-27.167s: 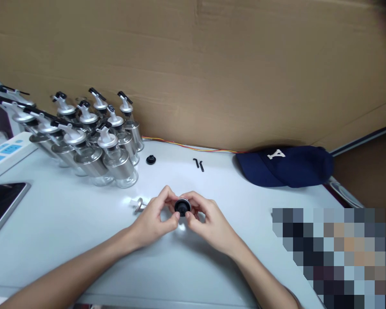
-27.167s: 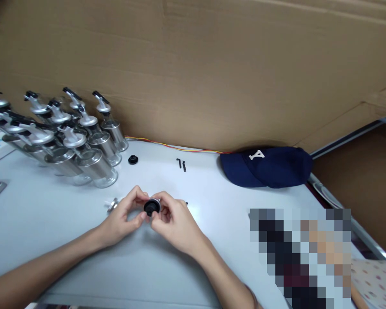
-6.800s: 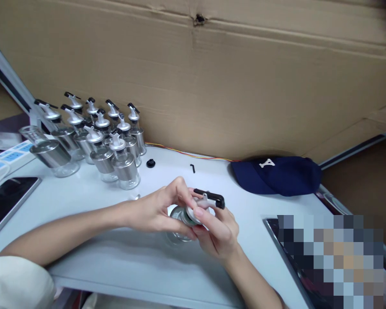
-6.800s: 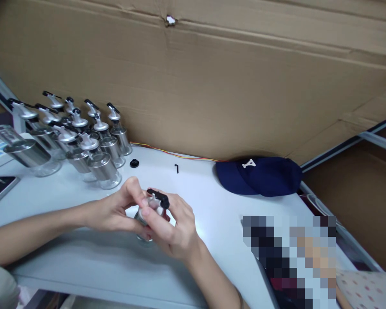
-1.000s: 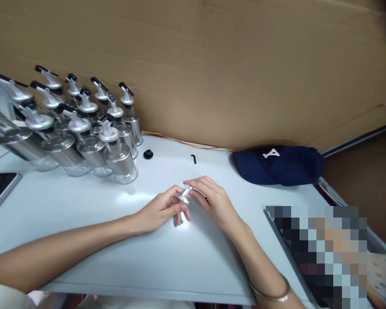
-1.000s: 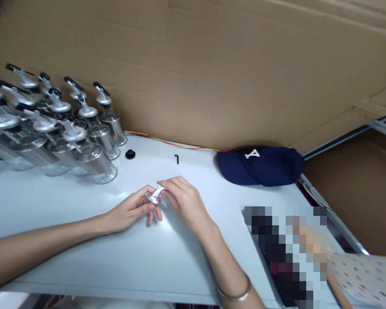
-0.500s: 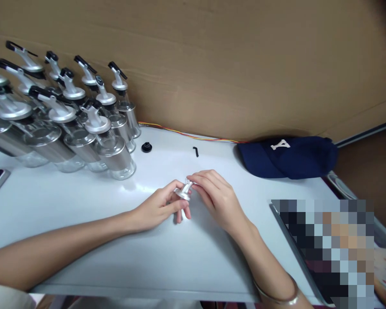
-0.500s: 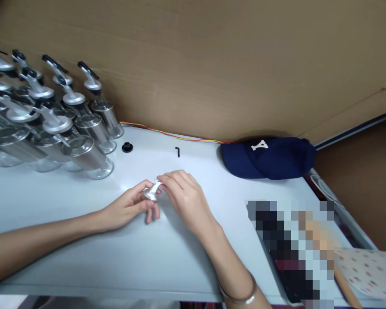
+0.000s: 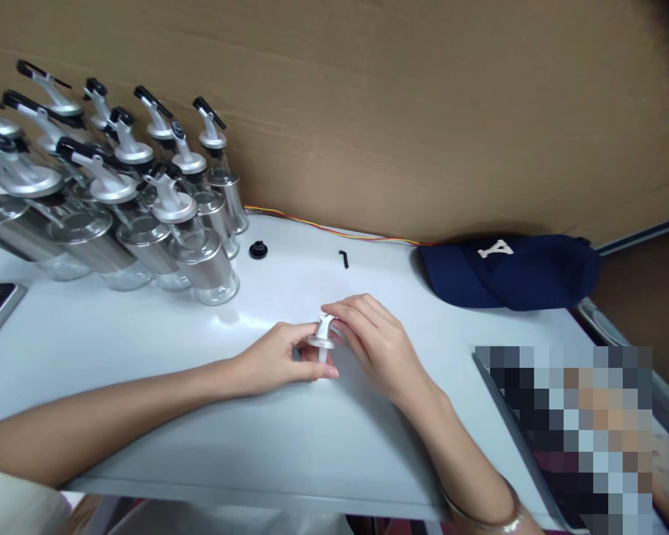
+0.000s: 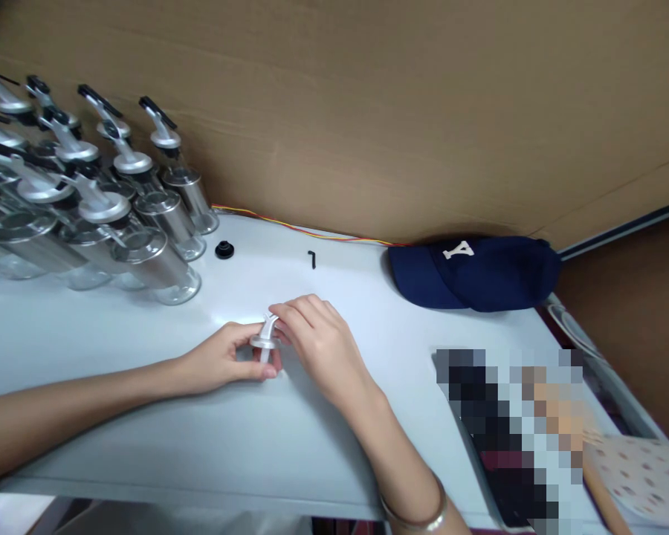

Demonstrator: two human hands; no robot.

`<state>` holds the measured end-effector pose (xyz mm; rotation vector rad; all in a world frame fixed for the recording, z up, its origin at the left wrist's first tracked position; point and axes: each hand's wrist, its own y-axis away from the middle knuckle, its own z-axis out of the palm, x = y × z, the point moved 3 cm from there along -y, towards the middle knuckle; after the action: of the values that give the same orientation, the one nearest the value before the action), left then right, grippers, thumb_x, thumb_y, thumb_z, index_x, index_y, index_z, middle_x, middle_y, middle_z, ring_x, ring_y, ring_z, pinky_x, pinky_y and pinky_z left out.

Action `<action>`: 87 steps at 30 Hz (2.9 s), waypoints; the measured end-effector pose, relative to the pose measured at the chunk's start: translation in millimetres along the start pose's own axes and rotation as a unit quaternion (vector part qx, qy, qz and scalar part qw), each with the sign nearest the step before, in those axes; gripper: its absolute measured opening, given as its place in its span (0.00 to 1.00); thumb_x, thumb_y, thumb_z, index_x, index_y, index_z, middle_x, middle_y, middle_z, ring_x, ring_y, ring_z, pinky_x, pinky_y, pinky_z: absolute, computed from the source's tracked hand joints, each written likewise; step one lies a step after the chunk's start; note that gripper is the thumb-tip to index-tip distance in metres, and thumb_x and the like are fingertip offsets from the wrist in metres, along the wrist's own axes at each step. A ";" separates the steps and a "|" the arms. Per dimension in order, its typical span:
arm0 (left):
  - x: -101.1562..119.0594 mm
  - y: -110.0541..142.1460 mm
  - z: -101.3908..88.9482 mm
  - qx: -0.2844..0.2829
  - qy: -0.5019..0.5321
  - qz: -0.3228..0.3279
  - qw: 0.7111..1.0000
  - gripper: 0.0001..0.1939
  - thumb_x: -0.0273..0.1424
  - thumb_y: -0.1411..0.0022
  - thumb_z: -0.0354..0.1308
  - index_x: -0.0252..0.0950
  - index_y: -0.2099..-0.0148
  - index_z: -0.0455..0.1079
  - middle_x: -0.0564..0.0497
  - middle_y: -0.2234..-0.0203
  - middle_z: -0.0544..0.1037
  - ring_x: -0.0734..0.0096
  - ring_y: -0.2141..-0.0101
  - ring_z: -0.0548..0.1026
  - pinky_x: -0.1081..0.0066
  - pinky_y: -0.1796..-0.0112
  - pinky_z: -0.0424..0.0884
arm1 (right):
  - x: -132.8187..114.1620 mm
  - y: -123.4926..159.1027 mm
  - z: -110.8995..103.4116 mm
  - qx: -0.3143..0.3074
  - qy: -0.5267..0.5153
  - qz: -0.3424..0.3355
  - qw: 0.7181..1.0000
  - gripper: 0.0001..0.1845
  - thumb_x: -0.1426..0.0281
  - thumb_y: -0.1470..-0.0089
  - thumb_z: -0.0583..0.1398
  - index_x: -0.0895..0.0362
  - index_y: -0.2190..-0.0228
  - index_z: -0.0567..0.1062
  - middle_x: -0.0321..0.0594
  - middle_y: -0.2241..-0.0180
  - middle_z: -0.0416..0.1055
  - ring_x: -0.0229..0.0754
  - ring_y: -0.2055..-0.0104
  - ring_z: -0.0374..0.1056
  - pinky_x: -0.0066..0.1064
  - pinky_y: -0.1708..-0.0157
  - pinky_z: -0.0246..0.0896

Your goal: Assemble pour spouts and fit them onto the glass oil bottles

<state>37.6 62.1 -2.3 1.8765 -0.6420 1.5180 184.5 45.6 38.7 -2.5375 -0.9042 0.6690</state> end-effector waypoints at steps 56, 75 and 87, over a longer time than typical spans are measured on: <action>-1.1 3.3 2.2 -0.030 0.006 0.027 0.999 0.13 0.34 0.41 0.55 0.36 0.55 0.61 0.54 0.72 0.73 0.75 0.72 0.70 0.71 0.65 0.65 | 12.8 4.4 -10.1 -0.006 -0.192 0.172 0.966 0.05 0.71 0.43 0.58 0.55 0.66 0.75 0.38 0.69 0.75 0.39 0.67 0.71 0.29 0.64 0.66; 1.6 1.7 2.2 -0.037 0.062 0.034 0.997 0.05 0.29 0.43 0.53 0.35 0.64 0.60 0.54 0.75 0.72 0.75 0.73 0.69 0.70 0.66 0.66 | 9.5 3.5 -10.9 -0.014 -0.281 0.178 0.943 0.08 0.69 0.43 0.59 0.55 0.66 0.79 0.40 0.70 0.76 0.39 0.68 0.71 0.30 0.66 0.65; 0.9 1.7 1.6 -0.045 0.118 0.047 0.991 0.05 0.29 0.43 0.53 0.35 0.62 0.62 0.54 0.76 0.71 0.74 0.73 0.69 0.70 0.65 0.67 | 10.1 5.2 -1.7 -0.091 -0.504 0.255 0.821 0.12 0.62 0.42 0.58 0.55 0.61 0.74 0.37 0.71 0.73 0.38 0.67 0.70 0.33 0.62 0.66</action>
<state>37.7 59.8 -1.4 1.5872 -0.6838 1.7101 194.8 48.2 34.5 -2.5018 -0.5131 2.3205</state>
